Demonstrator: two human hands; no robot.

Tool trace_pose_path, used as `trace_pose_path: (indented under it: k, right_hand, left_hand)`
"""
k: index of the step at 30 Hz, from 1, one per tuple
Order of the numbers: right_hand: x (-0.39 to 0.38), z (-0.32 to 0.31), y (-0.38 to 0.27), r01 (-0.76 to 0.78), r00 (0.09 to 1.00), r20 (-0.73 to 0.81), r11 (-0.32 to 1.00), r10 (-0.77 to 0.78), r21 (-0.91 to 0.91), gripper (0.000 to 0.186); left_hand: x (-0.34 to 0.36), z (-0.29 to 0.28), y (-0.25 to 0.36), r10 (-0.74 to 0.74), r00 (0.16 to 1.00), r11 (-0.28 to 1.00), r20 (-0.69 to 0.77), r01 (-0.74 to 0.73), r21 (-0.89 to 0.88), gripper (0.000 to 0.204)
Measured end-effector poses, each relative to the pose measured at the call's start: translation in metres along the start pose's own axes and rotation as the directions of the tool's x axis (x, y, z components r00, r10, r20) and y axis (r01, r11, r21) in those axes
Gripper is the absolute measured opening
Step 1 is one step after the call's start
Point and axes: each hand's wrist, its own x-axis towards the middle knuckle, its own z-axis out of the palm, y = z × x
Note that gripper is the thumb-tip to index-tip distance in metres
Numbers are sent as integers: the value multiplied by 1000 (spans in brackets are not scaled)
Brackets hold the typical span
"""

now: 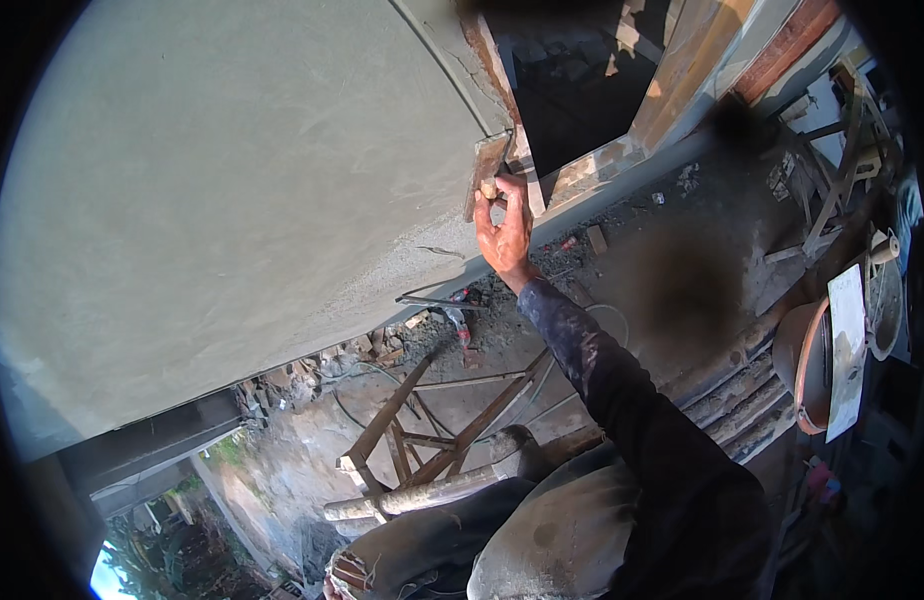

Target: The person smooths and finishes the plastered edge of a wall next to a window frame using a wooden float.

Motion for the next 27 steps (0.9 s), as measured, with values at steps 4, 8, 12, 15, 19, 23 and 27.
trace_pose_path:
  k: [4,8,12,15,19,23,27]
  right_hand:
    - [9,-19,-39,328,841,450,945,-300,18,36]
    - [3,-24,-23,24,996,82,999,-28,40,36]
    - [28,-5,-29,119,993,-17,993,-119,-19,41]
    - [19,1,-48,266,938,214,962,-271,53,40]
    - [10,-8,-46,142,981,130,989,-146,43,36]
    - [30,3,-57,-52,997,-47,990,59,133,32]
    - [20,14,-83,274,937,196,956,-290,106,42]
  left_hand:
    - [-1,-3,-2,-6,1000,1000,-10,6,10,77]
    - [-5,-6,-1,-20,1000,1000,-6,20,-1,77]
    - [-5,-7,-1,-30,1000,1000,-2,30,3,77]
    - [-5,-9,-3,-38,999,999,-9,38,6,77]
    - [-11,-9,-4,-45,999,999,-7,45,-2,78]
    - [-9,-10,-4,-45,999,999,-3,45,-9,78]
    - [-11,-16,-8,-59,998,998,-9,59,-1,78]
